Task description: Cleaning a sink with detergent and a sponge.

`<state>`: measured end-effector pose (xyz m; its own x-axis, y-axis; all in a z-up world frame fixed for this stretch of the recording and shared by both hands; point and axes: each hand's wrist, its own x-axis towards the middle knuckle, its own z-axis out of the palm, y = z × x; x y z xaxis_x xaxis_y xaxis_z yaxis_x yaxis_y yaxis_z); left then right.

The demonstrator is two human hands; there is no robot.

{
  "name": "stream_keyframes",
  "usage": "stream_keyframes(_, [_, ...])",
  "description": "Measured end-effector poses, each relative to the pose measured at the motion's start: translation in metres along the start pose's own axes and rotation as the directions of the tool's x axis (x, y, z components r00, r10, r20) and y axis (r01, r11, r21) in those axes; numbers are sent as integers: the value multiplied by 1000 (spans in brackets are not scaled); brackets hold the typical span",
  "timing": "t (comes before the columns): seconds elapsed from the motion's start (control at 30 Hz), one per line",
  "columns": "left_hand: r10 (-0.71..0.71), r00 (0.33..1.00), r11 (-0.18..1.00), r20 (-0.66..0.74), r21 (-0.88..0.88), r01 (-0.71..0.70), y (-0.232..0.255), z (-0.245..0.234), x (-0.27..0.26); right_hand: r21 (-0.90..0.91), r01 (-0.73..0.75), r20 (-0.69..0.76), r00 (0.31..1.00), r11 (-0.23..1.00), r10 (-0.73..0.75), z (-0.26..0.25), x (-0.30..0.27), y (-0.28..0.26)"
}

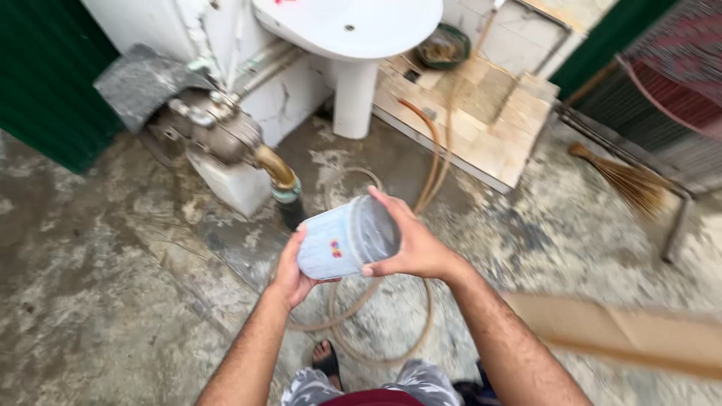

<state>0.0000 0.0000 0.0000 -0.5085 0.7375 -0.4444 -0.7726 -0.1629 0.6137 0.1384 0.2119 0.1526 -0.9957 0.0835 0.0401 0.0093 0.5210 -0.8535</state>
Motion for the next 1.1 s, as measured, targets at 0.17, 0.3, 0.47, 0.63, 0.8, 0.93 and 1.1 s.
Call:
stream_keyframes(0.17, [-58,998,995,-3,80,59,66,8,63,-120,117,32,993,986,-114,-36,68,16])
stream_keyframes(0.3, [-73,997,991,-24,112,75,104,30,119,-294,165,127,983,941,-133,-80,123,27])
stream_keyframes(0.47, [-108,992,989,-57,94,113,143,38,215,-557,409,341,906,723,-251,-138,209,75])
stream_keyframes(0.63, [-119,976,986,-182,95,138,188,65,280,-695,712,541,608,98,-581,-225,291,126])
stream_keyframes(0.8, [122,989,967,-85,-213,-138,216,70,334,-4,29,260,965,1000,-27,-285,382,158])
stream_keyframes(0.93, [213,977,912,-35,-351,-211,229,59,408,696,-347,391,917,629,73,-282,447,241])
stream_keyframes(1.1, [183,978,901,102,-416,-125,268,68,504,778,-532,451,843,334,293,-265,530,309])
